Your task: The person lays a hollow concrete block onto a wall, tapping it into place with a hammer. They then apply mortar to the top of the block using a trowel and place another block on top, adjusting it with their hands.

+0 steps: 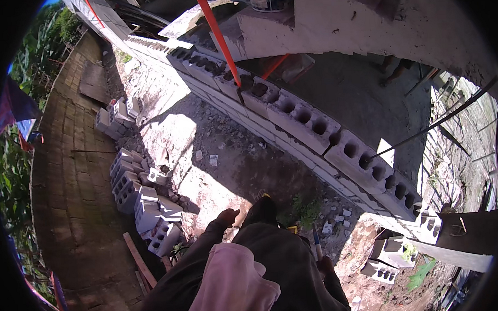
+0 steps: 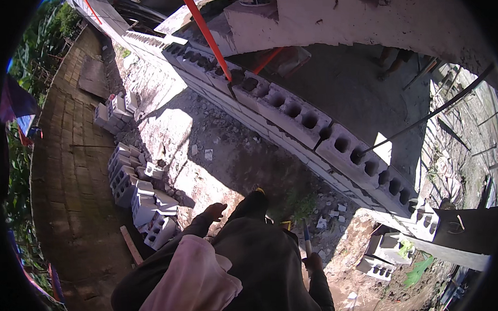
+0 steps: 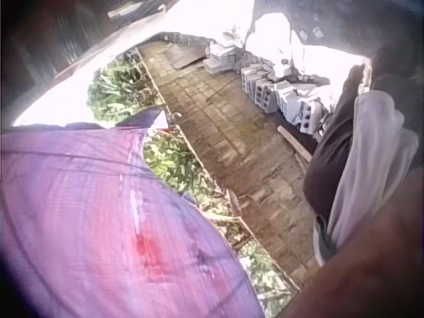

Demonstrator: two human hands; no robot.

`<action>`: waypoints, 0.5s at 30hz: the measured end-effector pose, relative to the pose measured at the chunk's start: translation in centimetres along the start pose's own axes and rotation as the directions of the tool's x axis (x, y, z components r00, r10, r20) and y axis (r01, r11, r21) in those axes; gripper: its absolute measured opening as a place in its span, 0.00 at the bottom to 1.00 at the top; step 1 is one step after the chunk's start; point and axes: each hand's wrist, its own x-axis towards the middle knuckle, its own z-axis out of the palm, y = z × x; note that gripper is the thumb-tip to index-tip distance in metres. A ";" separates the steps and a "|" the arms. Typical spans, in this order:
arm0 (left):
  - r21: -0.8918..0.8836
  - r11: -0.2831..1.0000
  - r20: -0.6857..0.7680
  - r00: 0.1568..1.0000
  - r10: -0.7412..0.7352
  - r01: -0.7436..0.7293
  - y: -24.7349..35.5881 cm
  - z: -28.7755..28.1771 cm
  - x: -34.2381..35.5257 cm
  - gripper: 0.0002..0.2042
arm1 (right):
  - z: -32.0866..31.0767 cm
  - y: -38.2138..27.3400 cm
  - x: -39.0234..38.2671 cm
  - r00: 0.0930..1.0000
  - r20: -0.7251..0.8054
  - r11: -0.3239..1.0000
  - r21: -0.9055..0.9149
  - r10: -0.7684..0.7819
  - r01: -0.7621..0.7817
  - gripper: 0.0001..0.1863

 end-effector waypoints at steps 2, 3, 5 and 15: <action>-0.585 0.710 0.203 0.918 -0.341 0.393 0.0 0.9 -1.9 0.23 | 0.1 -1.6 2.2 0.980 -0.052 0.967 -0.179 -0.194 0.182 0.20; -0.748 0.413 0.295 0.818 -0.494 0.519 -0.1 1.5 -3.1 0.27 | 0.0 -2.3 3.0 0.957 -0.060 0.928 -0.268 -0.284 0.259 0.21; -0.718 0.431 0.303 0.803 -0.513 0.547 -0.2 1.5 -3.5 0.29 | -1.6 -3.5 3.7 0.934 -0.058 0.872 -0.382 -0.352 0.305 0.23; -0.877 -0.181 0.460 0.668 -0.585 0.445 -17.2 -0.1 -5.2 0.27 | 1.4 -42.3 12.0 0.829 0.092 0.776 -0.307 -0.551 0.551 0.31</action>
